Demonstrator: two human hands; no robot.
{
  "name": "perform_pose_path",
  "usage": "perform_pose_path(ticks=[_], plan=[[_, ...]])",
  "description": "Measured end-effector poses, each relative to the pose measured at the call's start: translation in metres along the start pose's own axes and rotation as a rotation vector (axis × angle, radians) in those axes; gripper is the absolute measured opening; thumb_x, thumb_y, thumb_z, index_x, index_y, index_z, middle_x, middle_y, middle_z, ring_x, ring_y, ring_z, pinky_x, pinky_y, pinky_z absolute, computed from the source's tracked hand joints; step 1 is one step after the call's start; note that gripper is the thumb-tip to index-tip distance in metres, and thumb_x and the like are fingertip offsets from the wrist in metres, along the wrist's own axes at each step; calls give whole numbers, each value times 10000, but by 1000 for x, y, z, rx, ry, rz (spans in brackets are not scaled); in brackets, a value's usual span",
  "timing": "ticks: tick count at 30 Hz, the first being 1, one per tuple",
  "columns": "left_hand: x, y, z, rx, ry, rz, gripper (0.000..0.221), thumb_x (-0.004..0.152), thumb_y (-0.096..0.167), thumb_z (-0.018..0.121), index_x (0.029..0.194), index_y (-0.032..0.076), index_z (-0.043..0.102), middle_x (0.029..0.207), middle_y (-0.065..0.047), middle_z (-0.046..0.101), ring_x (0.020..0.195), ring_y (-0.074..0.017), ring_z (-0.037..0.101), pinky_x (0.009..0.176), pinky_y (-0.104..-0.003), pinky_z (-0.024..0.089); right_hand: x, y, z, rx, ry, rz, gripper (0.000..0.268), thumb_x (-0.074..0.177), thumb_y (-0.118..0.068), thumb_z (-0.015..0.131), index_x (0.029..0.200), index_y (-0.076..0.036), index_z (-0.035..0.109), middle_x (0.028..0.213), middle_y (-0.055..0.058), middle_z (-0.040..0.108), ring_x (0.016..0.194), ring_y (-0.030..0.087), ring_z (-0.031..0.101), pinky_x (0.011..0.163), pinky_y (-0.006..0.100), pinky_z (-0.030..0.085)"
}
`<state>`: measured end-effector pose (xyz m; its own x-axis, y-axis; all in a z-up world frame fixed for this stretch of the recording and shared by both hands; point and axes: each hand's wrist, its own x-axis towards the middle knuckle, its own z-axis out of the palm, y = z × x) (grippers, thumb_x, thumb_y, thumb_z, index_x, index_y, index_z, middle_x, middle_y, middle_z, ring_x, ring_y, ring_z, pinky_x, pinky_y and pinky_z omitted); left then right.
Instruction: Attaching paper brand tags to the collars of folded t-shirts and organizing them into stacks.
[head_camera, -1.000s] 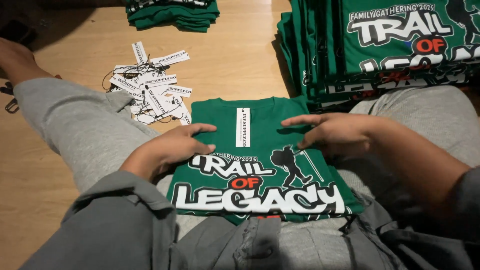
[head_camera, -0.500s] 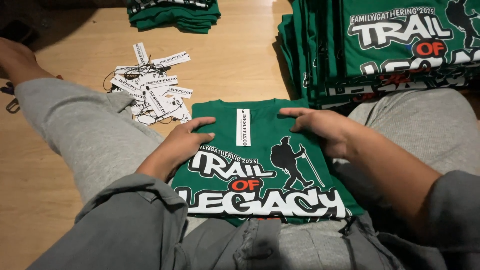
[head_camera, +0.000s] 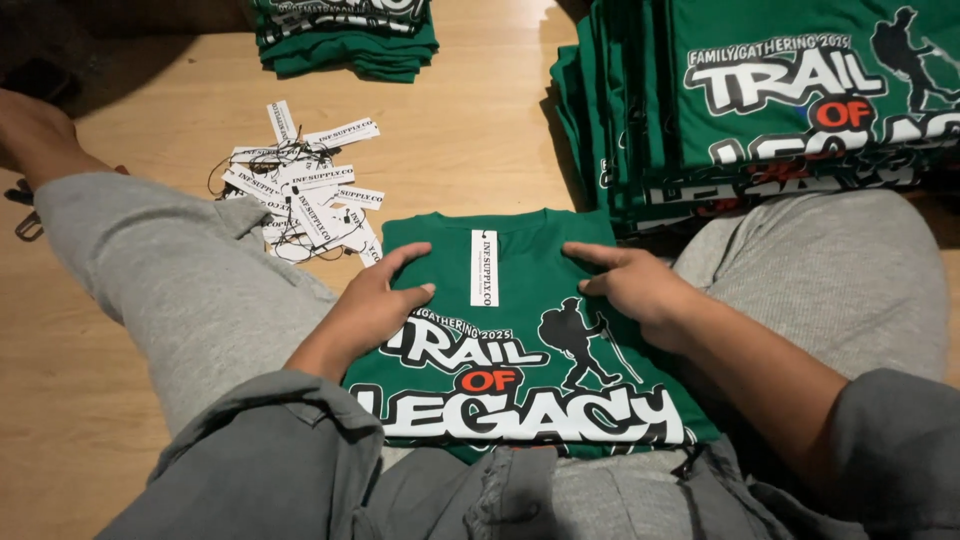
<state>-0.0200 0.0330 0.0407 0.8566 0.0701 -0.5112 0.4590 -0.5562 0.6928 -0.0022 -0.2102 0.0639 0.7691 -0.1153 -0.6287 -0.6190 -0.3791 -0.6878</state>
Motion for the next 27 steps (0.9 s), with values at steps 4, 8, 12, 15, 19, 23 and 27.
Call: perform_pose_path(ticks=[4, 8, 12, 15, 19, 23, 27], plan=[[5, -3, -1, 1, -6, -9, 600, 862, 360, 695, 1453, 389, 597, 1419, -114, 641, 1380, -289, 553, 1136, -410, 448, 8, 7, -2, 3, 9, -1, 555, 880, -37, 639, 1328, -356, 715, 1282, 303, 670, 1216, 434, 646, 927, 584, 561], [4, -2, -4, 18, -5, 3, 614, 865, 319, 692, 1465, 385, 583, 1443, -113, 621, 1392, -292, 540, 1145, -410, 437, 12, 6, -7, 155, -57, 77, 551, 917, -18, 578, 1393, -280, 669, 1278, 371, 636, 1212, 449, 635, 886, 633, 546], [-3, 3, -3, 8, -7, 10, 631, 875, 277, 659, 1485, 403, 561, 1436, -113, 625, 1390, -293, 544, 1139, -407, 444, 10, 3, -11, 223, -132, 100, 595, 940, 17, 491, 1463, -239, 611, 1249, 376, 645, 1201, 431, 634, 890, 692, 502], [-7, 4, 1, -39, -5, 6, 624, 882, 254, 654, 1488, 378, 570, 1420, -141, 641, 1382, -311, 553, 1141, -416, 442, 4, 1, -12, 226, -114, 62, 636, 909, 42, 458, 1422, -276, 659, 1236, 365, 662, 1185, 454, 647, 858, 669, 529], [-5, 2, 0, -25, -12, 3, 619, 885, 260, 657, 1482, 395, 571, 1437, -138, 631, 1392, -310, 541, 1159, -423, 432, -2, -2, -10, 188, -102, 25, 640, 908, 53, 462, 1422, -272, 659, 1268, 356, 653, 1231, 459, 624, 888, 657, 533], [-16, 15, -3, -43, 7, 40, 636, 887, 197, 638, 1503, 336, 559, 1429, -202, 622, 1395, -356, 532, 1169, -455, 420, -11, -9, -8, 56, -47, -51, 619, 873, 21, 516, 1323, -349, 724, 1287, 293, 681, 1232, 454, 631, 904, 630, 551], [-13, 23, -7, -53, 49, 86, 647, 910, 155, 620, 1520, 348, 530, 1532, -176, 532, 1466, -375, 436, 1212, -492, 346, -21, -16, -15, -35, 7, -143, 640, 823, 15, 541, 1307, -359, 728, 1382, 222, 658, 1228, 442, 650, 912, 522, 587]])
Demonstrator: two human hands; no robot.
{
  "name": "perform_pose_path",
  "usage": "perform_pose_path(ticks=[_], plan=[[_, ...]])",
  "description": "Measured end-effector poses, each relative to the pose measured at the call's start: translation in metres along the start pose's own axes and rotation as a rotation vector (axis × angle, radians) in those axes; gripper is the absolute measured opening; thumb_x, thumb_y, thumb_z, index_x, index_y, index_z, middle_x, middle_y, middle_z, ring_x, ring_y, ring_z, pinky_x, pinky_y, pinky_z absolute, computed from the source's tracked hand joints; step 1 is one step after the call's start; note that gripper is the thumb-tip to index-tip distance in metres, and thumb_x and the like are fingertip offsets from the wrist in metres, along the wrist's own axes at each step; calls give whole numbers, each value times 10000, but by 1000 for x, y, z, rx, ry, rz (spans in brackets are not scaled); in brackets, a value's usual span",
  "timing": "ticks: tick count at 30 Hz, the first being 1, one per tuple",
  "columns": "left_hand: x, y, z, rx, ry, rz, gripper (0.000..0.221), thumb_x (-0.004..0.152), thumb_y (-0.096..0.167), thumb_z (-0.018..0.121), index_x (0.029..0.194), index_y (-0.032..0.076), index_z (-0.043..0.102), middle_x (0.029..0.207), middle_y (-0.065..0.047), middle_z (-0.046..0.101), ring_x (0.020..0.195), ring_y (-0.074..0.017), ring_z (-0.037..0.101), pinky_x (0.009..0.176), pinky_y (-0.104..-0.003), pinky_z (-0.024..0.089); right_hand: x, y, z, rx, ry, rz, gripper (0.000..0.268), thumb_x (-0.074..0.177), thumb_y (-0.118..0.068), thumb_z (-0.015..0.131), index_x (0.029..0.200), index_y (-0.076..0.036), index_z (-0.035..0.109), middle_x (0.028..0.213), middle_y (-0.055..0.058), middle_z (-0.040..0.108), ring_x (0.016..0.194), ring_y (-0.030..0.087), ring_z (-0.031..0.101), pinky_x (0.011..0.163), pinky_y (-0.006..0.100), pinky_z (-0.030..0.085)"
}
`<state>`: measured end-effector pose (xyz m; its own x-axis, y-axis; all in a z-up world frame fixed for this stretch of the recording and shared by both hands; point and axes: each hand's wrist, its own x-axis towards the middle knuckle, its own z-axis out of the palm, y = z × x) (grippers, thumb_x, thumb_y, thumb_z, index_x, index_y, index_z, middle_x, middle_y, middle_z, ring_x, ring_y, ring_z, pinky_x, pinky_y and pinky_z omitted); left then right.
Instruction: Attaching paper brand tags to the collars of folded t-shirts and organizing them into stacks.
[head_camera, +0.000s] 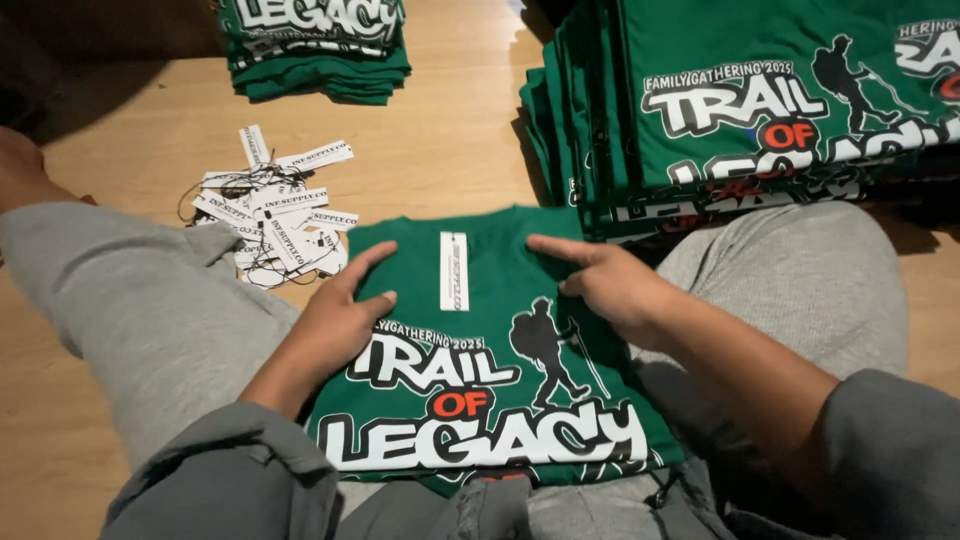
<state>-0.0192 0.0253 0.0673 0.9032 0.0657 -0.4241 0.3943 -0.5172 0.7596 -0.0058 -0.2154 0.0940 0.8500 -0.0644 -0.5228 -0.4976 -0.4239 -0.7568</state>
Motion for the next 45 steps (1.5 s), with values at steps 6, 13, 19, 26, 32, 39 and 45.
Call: perform_pose_path(ticks=[6, 13, 19, 26, 32, 39, 45], plan=[[9, 4, -5, -19, 45, 33, 629, 925, 202, 586, 1528, 354, 496, 1580, -123, 484, 1510, -329, 364, 1233, -487, 307, 15, -13, -3, -191, -6, -106, 637, 831, -49, 570, 1300, -459, 703, 1434, 78, 662, 1287, 398, 620, 992, 413, 527], [32, 37, -15, 8, 108, 189, 658, 904, 169, 602, 1531, 340, 493, 1579, -166, 467, 1503, -389, 336, 1231, -519, 278, 36, -49, -31, -73, -28, -83, 654, 875, -17, 507, 1367, -414, 673, 1369, 55, 696, 1139, 310, 648, 920, 360, 549], [64, 112, -9, -7, 170, 404, 635, 887, 137, 598, 1498, 300, 534, 1544, -130, 524, 1493, -338, 376, 1215, -501, 291, 40, -86, -98, 86, 34, -100, 678, 926, 24, 431, 1447, -357, 638, 1290, 24, 737, 962, 203, 678, 834, 294, 574], [105, 214, -1, 27, 196, 658, 591, 891, 173, 577, 1465, 301, 522, 1517, 19, 580, 962, -162, 399, 867, -295, 393, 38, -128, -192, 151, 189, -221, 693, 935, 52, 410, 1466, -340, 622, 1351, -54, 723, 955, 120, 697, 837, 247, 580], [145, 283, 33, -5, 180, 846, 587, 901, 162, 593, 1473, 263, 507, 1514, -46, 584, 1380, -184, 543, 1088, -308, 399, 73, -128, -271, 76, 312, -394, 691, 880, 75, 456, 1412, -323, 646, 1451, -105, 656, 941, 41, 605, 783, 158, 481], [154, 319, 86, -23, 157, 696, 608, 901, 214, 571, 1481, 369, 473, 1482, 70, 620, 505, -119, 406, 625, -286, 459, 98, -119, -316, 93, 443, -291, 690, 868, 58, 421, 1369, -323, 705, 1144, -55, 691, 579, 105, 342, 530, 191, 277], [189, 289, 120, 84, -3, 573, 805, 920, 340, 683, 1623, 265, 299, 1614, -222, 380, 1519, -434, 283, 1246, -583, 222, 158, -57, -319, -167, 481, -390, 596, 880, -136, 641, 1424, -377, 608, 1529, 83, 546, 1469, 377, 407, 1183, 504, 333]])
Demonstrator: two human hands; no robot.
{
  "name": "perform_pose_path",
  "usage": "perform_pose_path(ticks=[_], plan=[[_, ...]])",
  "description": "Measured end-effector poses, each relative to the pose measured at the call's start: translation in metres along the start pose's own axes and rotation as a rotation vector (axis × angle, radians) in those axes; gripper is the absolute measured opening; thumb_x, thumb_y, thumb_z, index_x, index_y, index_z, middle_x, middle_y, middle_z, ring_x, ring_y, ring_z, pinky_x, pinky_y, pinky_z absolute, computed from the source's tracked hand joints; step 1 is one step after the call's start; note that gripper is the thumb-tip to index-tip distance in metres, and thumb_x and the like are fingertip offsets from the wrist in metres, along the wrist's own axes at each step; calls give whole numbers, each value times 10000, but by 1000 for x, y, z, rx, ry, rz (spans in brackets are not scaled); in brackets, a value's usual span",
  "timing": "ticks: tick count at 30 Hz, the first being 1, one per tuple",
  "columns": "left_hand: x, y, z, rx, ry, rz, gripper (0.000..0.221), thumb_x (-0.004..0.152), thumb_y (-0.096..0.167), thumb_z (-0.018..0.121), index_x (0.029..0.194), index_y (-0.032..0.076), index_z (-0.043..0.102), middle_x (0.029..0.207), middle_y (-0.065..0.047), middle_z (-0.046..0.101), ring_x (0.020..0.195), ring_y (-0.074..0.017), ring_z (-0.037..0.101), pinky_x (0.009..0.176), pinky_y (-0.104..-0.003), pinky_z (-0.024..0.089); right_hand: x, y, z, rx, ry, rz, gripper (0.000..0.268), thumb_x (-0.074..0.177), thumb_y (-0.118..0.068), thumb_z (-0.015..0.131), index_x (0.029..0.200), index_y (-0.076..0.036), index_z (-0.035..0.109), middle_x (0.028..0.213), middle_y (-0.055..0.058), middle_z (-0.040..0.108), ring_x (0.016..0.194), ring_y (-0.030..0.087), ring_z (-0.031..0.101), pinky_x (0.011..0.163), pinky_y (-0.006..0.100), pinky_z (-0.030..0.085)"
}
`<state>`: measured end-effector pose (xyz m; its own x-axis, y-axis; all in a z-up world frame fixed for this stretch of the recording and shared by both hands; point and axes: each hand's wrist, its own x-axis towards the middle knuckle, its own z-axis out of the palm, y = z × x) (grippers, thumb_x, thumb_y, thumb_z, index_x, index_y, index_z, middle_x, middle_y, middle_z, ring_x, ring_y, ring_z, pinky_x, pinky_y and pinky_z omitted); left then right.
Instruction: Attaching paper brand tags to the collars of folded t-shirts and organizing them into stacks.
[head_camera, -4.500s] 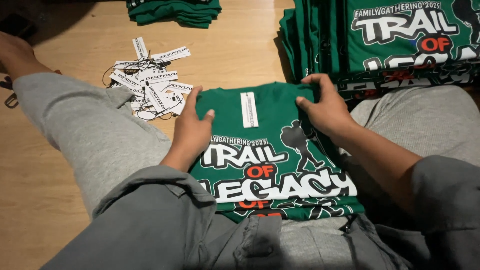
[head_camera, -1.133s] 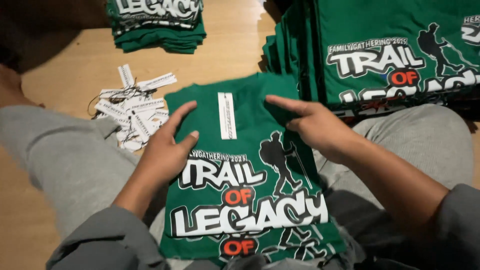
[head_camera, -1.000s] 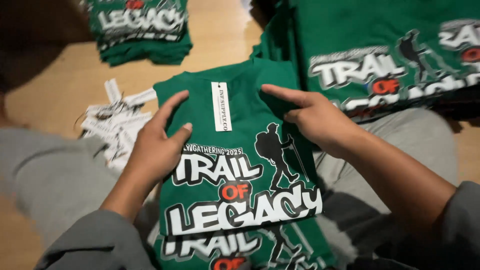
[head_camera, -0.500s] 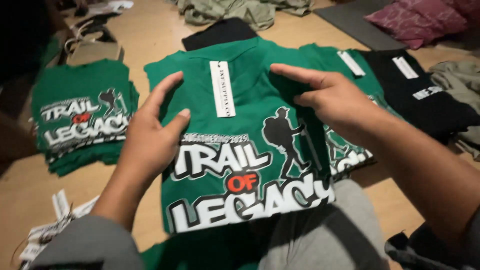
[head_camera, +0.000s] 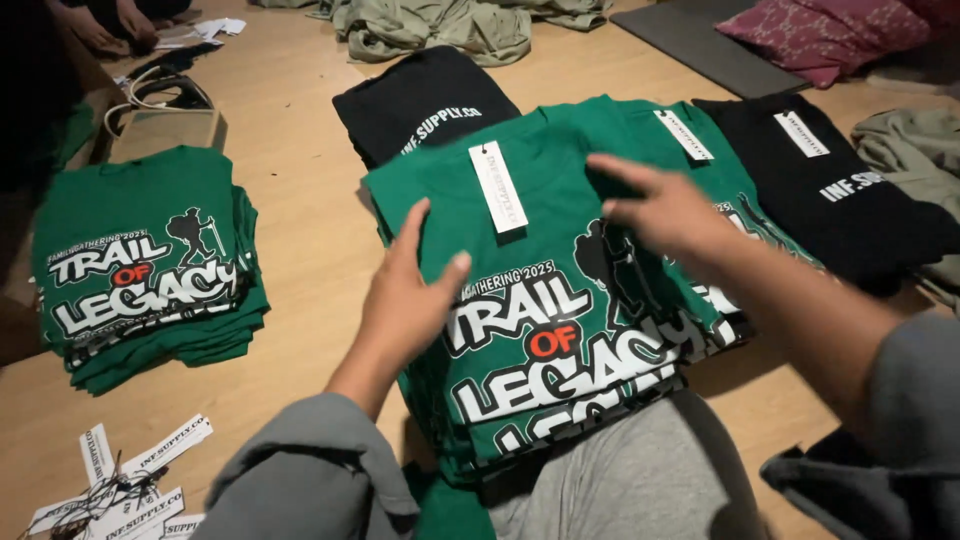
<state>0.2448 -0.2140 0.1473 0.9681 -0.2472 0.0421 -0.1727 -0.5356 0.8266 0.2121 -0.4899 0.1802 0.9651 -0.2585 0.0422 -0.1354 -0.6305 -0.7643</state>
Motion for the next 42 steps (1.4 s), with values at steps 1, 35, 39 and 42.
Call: perform_pose_path(ticks=[1, 35, 39, 42], plan=[[-7, 6, -2, 1, -1, -7, 805, 920, 340, 683, 1623, 265, 299, 1614, -222, 380, 1519, -434, 283, 1246, -583, 222, 4, 9, 5, 1, -7, 3, 596, 880, -136, 641, 1424, -377, 608, 1529, 83, 546, 1469, 377, 407, 1183, 504, 333], [-174, -253, 0, 395, 233, -163, 553, 952, 397, 569, 1416, 98, 541, 1388, -192, 610, 1151, -402, 594, 1020, -544, 423, -153, -50, 224, 7, -51, -896, 357, 799, -28, 586, 1141, -103, 654, 1167, 192, 576, 1086, 405, 547, 852, 543, 427], [-246, -251, 12, 649, -26, -273, 598, 994, 447, 494, 1529, 193, 414, 1644, -129, 314, 1480, -438, 276, 1082, -643, 313, -217, 1, 297, -152, -495, -745, 470, 946, -149, 607, 1406, -76, 552, 1473, 269, 461, 1345, 464, 433, 1098, 560, 372], [-282, -230, 4, 701, -180, -215, 661, 1067, 495, 307, 1634, 236, 89, 1699, -24, -38, 1550, -327, -80, 1243, -586, 61, -250, 46, 315, -485, -805, -643, 623, 1065, -441, 397, 1620, -187, 269, 1706, 162, 55, 1542, 402, 90, 1153, 590, 198]])
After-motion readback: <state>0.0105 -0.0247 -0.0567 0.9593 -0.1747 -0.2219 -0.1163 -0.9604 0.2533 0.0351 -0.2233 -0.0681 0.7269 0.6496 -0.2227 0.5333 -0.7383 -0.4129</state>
